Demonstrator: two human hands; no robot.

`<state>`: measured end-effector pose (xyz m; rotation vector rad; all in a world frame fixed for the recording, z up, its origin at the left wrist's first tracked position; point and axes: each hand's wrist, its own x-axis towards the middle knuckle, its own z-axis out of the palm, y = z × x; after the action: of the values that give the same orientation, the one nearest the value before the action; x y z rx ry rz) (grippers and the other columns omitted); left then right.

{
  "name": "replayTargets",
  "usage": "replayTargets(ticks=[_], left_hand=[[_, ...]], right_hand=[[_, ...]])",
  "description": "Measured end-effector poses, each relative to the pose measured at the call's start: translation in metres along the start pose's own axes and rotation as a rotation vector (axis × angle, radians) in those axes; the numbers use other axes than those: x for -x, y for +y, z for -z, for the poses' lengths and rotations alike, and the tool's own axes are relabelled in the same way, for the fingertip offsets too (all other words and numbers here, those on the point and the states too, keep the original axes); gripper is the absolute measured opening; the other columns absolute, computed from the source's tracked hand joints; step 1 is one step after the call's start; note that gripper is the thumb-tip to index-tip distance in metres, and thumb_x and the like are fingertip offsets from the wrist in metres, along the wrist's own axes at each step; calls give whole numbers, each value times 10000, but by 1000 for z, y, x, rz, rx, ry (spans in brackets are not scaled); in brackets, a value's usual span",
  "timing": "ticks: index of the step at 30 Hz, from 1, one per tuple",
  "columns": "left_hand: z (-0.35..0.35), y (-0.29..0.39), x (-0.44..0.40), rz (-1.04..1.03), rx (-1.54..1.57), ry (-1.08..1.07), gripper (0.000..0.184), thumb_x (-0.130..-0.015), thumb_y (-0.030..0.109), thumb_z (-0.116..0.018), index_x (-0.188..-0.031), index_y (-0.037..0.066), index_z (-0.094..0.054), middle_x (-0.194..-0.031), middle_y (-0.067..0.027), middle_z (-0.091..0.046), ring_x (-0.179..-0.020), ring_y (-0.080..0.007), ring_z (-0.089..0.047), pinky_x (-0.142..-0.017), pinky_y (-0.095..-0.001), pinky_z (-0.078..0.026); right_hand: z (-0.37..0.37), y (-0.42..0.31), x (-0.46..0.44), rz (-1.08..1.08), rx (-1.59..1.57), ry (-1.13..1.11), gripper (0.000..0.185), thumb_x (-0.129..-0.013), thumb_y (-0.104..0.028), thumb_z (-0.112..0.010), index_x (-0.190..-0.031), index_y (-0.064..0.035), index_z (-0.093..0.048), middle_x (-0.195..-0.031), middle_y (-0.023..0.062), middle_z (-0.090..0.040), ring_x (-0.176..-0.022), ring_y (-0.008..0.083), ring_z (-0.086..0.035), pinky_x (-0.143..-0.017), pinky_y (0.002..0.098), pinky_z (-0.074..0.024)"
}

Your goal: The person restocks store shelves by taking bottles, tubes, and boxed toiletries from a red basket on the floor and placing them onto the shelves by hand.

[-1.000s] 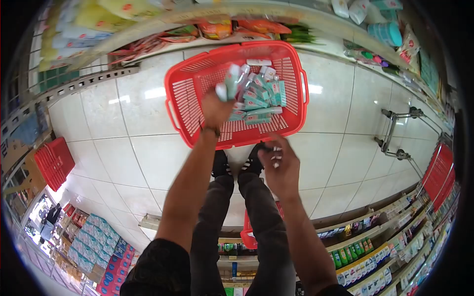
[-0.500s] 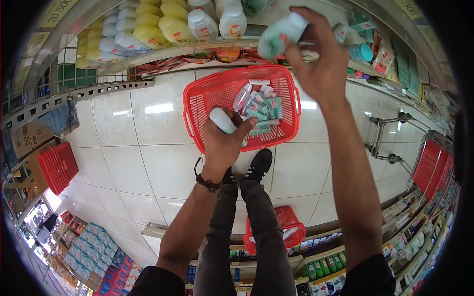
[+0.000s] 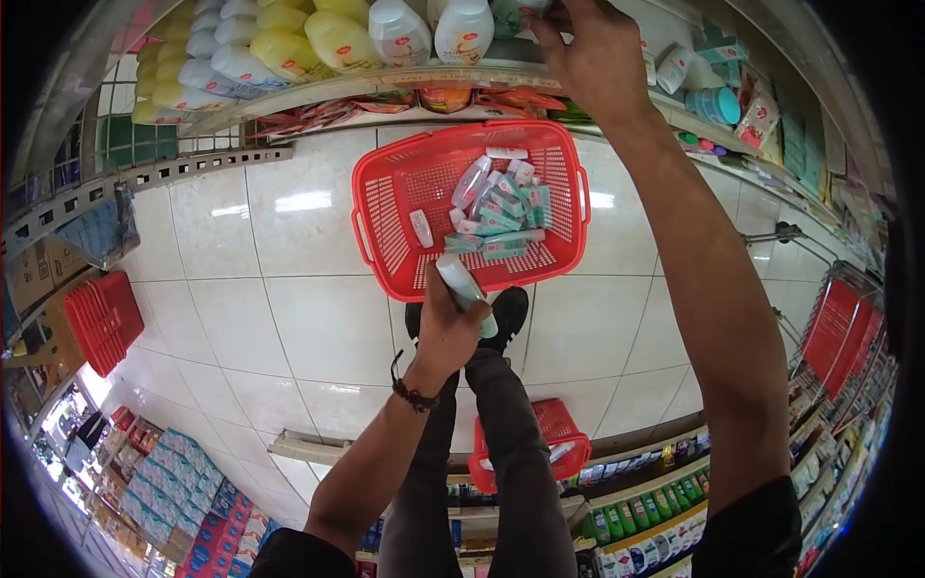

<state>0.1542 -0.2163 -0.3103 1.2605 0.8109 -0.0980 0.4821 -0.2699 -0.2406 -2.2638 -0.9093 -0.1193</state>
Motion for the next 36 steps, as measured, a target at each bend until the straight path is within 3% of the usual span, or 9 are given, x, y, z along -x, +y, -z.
replayTargets(ticks=[15, 17, 19, 23, 25, 28, 30, 32, 36], left_hand=[[-17, 57, -20, -13, 159, -155, 604, -828, -118, -595, -1371, 44, -388, -1173, -75, -526, -1102, -183, -548, -952, -362, -486], [-23, 80, -21, -136, 131, -169, 534, -885, -96, -599, -1373, 23, -418, -1207, -91, -555, -1110, -191, -579, -959, -365, -493], [-29, 106, -24, -240, 73, -121, 485, -916, -44, -634, -1365, -7, -455, -1183, -127, -584, -1061, -201, -628, -905, -357, -527], [-36, 163, -38, -596, -84, -95, 335, -943, 28, -670, -1264, -45, -611, -1105, -181, -651, -963, -265, -693, -812, -381, -568], [-20, 185, -58, -964, -481, -168, 317, -955, 41, -640, -1266, -17, -664, -1163, -131, -703, -1072, -239, -651, -956, -370, -503], [-17, 227, -114, -1475, -969, 221, 233, -927, 77, -695, -1157, 74, -728, -1093, -87, -752, -951, -197, -693, -852, -329, -519], [-25, 260, -134, -1395, -1180, 253, 348, -861, 35, -657, -1209, 27, -655, -1136, -203, -699, -1092, -375, -636, -946, -456, -500], [-30, 287, -154, -1058, -1310, 177, 340, -889, 92, -670, -1225, 40, -670, -1175, -203, -706, -1108, -359, -651, -954, -442, -506], [-47, 305, -156, -1333, -1509, 102, 313, -909, 144, -679, -1213, 70, -690, -1156, -175, -716, -1104, -331, -669, -944, -416, -520]], right_hand=[[-7, -12, -7, -12, 176, 50, 587, -889, -81, -706, -1436, -156, -507, -969, 224, -714, -862, 418, -722, -753, 492, -601], [0, -27, 1, 61, 183, 284, 566, -854, -44, -744, -1384, -95, -552, -987, 219, -727, -894, 382, -740, -804, 455, -608], [6, -24, 20, 46, 61, 261, 559, -881, -134, -780, -1391, -55, -564, -1003, 127, -725, -947, 153, -690, -831, 334, -567], [27, -61, 98, -422, -944, -87, 512, -932, -221, -746, -1367, -30, -553, -1051, 79, -691, -957, 163, -665, -825, 357, -545], [20, -78, 138, -755, -1134, 48, 484, -968, -160, -702, -1384, 7, -519, -1046, 86, -682, -945, 151, -660, -805, 324, -543], [-3, -107, 200, -1101, -1193, 193, 457, -977, -121, -691, -1370, 16, -503, -965, 72, -675, -822, 139, -657, -730, 293, -536], [-22, -135, 255, -1176, -1292, 178, 440, -962, -137, -716, -1328, 15, -524, -937, 55, -666, -771, 136, -646, -689, 290, -524], [-45, -160, 310, -1241, -1256, 79, 430, -939, -164, -745, -1280, 11, -551, -924, 66, -669, -748, 157, -652, -679, 303, -519], [-67, -183, 348, -1163, -891, -249, 475, -890, -219, -790, -1241, 13, -569, -904, 153, -693, -759, 252, -696, -712, 355, -531]])
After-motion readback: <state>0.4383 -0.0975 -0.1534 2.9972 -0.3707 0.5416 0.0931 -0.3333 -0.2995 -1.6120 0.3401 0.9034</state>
